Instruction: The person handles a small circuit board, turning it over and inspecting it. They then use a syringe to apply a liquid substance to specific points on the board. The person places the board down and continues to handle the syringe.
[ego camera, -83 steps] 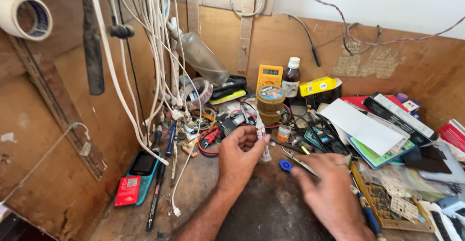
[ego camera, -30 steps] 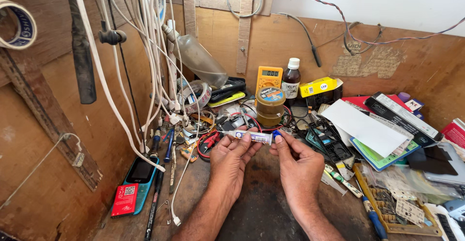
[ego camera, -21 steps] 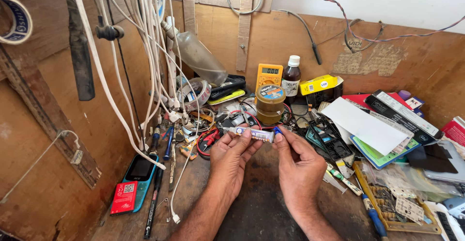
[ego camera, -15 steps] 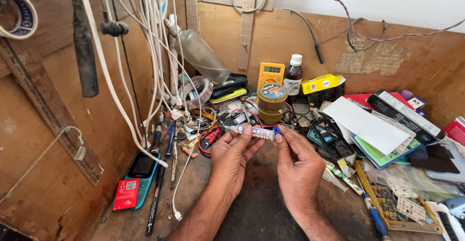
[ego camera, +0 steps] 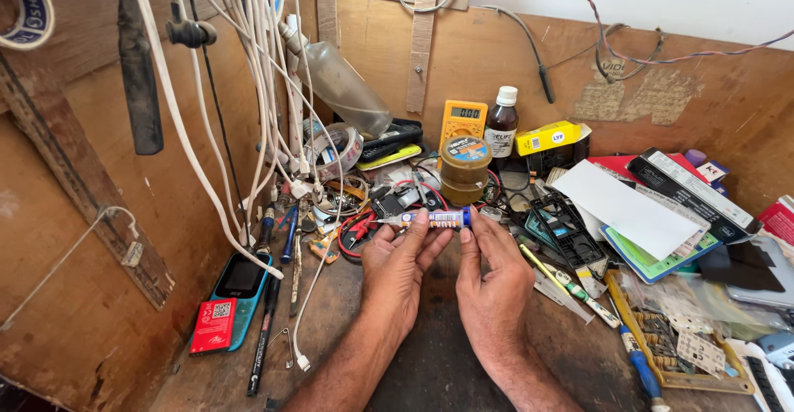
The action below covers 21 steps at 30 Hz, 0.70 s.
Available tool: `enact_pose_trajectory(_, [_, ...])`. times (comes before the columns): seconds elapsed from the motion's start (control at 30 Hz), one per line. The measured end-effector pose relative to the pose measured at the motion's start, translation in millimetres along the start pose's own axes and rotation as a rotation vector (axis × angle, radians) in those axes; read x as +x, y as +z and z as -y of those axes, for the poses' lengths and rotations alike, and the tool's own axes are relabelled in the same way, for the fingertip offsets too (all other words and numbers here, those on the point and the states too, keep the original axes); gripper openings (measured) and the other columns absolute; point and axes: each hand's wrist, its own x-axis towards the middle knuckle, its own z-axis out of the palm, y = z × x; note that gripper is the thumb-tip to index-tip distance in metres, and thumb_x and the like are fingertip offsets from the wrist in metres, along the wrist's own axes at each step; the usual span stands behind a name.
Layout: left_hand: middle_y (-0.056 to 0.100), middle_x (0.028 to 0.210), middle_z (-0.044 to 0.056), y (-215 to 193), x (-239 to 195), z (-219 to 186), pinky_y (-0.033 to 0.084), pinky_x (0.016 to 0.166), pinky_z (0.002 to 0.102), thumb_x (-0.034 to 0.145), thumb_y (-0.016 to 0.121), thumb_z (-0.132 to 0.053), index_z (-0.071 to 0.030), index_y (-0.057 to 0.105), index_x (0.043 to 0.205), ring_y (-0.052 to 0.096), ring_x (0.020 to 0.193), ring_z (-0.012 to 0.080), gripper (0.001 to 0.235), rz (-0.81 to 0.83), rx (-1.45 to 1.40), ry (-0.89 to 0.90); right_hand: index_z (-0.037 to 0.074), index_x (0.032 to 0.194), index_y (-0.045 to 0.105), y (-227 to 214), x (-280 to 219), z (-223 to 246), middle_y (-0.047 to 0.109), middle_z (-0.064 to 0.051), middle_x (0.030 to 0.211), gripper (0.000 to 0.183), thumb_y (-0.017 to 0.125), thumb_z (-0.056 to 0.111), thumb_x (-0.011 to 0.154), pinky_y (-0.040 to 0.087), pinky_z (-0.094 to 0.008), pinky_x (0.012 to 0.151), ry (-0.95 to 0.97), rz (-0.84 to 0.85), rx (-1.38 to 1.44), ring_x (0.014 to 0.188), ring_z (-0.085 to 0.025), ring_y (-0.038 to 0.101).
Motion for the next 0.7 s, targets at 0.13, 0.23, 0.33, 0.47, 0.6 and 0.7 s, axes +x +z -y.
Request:
enact_pose_trajectory(0.13, [0.074, 0.102, 0.018, 0.6, 0.4, 1.4, 0.064, 0.086, 0.036, 0.093, 0.070, -0.011, 0.004, 0.061, 0.109, 0.075, 0.094, 0.0240, 0.024, 0.007, 0.010, 0.051, -0.006, 0.125, 0.069, 2.4, 0.4, -2.4, 0.072, -0.021, 0.123, 0.032, 0.068, 0.009, 0.096, 0.055, -0.037, 0.096, -0.026, 0.023, -0.021, 0.113, -0.029, 0.071])
enact_pose_trajectory(0.23, [0.074, 0.101, 0.018, -1.2, 1.5, 2.3, 0.064, 0.086, 0.035, 0.094, 0.070, -0.012, 0.005, 0.061, 0.108, 0.076, 0.093, 0.0242, 0.024, 0.025, 0.017, 0.067, -0.006, 0.126, 0.068, 2.2, -0.4, -2.6, 0.071, -0.020, 0.124, 0.034, 0.069, 0.007, 0.094, 0.056, -0.035, 0.094, -0.006, 0.046, 0.039, 0.112, -0.027, 0.072])
enact_pose_trajectory(0.33, [0.075, 0.100, 0.017, -2.2, 3.5, 2.1, 0.065, 0.085, 0.034, 0.093, 0.070, -0.012, 0.004, 0.061, 0.108, 0.076, 0.092, 0.0230, 0.023, 0.035, 0.028, 0.063, -0.005, 0.128, 0.067, 0.9, 1.5, -2.3, 0.071, -0.017, 0.125, 0.038, 0.070, 0.007, 0.092, 0.058, -0.032, 0.091, 0.061, 0.079, 0.126, 0.106, -0.022, 0.074])
enact_pose_trajectory(0.47, [0.076, 0.098, 0.017, -2.1, 3.5, 0.3, 0.064, 0.081, 0.033, 0.094, 0.070, -0.012, 0.005, 0.061, 0.107, 0.076, 0.088, 0.0220, 0.023, 0.041, 0.049, 0.065, -0.005, 0.130, 0.065, -3.1, 3.1, -1.5, 0.071, -0.016, 0.123, 0.043, 0.072, 0.008, 0.089, 0.058, -0.031, 0.089, 0.061, 0.123, 0.127, 0.104, -0.020, 0.075])
enact_pose_trajectory(0.6, [0.077, 0.096, 0.017, -0.3, 0.5, -1.5, 0.064, 0.078, 0.031, 0.093, 0.071, -0.012, 0.005, 0.063, 0.107, 0.077, 0.084, 0.0202, 0.023, 0.013, 0.105, 0.109, -0.004, 0.136, 0.060, -1.1, 0.6, -3.4, 0.068, -0.016, 0.127, 0.050, 0.073, 0.009, 0.089, 0.057, -0.032, 0.090, 0.063, 0.178, 0.124, 0.109, -0.021, 0.073])
enact_pose_trajectory(0.7, [0.076, 0.092, 0.015, 3.6, 1.4, -6.0, 0.064, 0.072, 0.031, 0.092, 0.073, -0.011, 0.005, 0.061, 0.106, 0.075, 0.079, 0.0190, 0.024, 0.012, 0.195, 0.245, -0.004, 0.140, 0.056, 2.4, -4.7, -5.5, 0.069, -0.015, 0.126, 0.054, 0.072, 0.011, 0.091, 0.056, -0.031, 0.092, 0.095, 0.211, 0.214, 0.110, -0.019, 0.071])
